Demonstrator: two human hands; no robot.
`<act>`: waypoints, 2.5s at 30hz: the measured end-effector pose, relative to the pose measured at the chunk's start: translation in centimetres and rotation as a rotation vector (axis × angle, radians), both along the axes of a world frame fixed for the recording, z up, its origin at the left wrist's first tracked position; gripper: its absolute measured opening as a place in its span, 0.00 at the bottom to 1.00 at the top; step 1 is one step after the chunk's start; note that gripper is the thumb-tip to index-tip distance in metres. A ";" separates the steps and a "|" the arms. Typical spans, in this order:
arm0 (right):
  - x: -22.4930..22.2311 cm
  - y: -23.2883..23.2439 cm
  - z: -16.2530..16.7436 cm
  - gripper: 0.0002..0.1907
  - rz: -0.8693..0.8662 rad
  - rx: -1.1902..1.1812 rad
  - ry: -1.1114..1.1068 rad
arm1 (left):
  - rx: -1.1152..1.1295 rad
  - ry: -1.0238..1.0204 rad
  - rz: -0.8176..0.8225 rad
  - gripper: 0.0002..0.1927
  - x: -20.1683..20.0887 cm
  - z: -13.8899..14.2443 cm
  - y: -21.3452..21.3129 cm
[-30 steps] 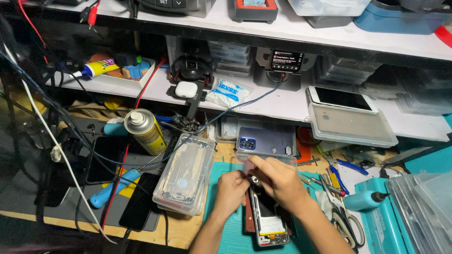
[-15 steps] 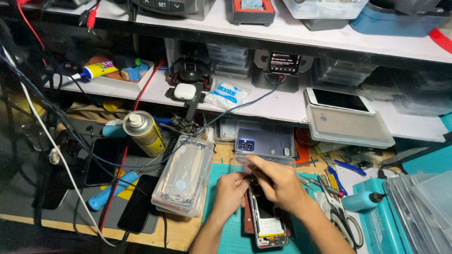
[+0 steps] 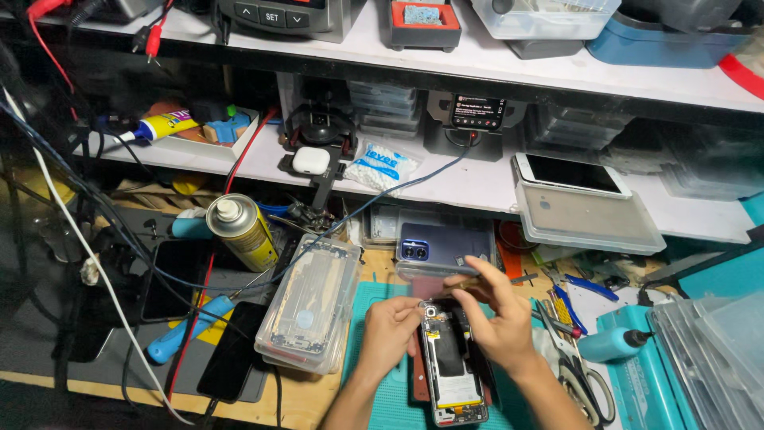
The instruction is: The person repairs a smartphone at a workbench, using a screwdriver to remove and reinstall screws on the opened phone. They lift the phone, work on its internal components, and reposition it on the mat while continuing to unscrew and adjust parts.
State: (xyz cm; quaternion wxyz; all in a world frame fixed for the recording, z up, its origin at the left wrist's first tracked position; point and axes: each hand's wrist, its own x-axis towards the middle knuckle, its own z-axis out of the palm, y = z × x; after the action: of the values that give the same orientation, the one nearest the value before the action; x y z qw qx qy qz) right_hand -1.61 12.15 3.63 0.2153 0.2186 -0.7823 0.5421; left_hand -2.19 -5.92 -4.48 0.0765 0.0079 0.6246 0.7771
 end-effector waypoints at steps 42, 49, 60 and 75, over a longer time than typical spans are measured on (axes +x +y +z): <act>1.6 -0.6 -0.8 0.27 -0.040 0.168 0.226 | -0.009 0.026 0.030 0.14 0.8 0.5 0.2; 1.5 -0.7 -1.3 0.26 -0.035 0.187 0.221 | -0.064 0.007 0.048 0.13 1.0 1.0 0.2; 1.8 -1.1 1.2 0.30 0.148 0.410 0.368 | -0.058 0.036 0.022 0.14 0.9 1.1 0.0; 2.2 -2.1 2.8 0.30 0.175 0.487 0.401 | 0.062 0.102 -0.102 0.11 0.7 -1.2 -0.4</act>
State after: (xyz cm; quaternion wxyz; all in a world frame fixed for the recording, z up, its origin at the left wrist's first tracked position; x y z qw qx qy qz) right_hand 0.63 10.05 6.40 0.2589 0.4326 -0.8091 0.3018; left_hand -1.54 -6.35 -5.69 0.0837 0.0817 0.6020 0.7899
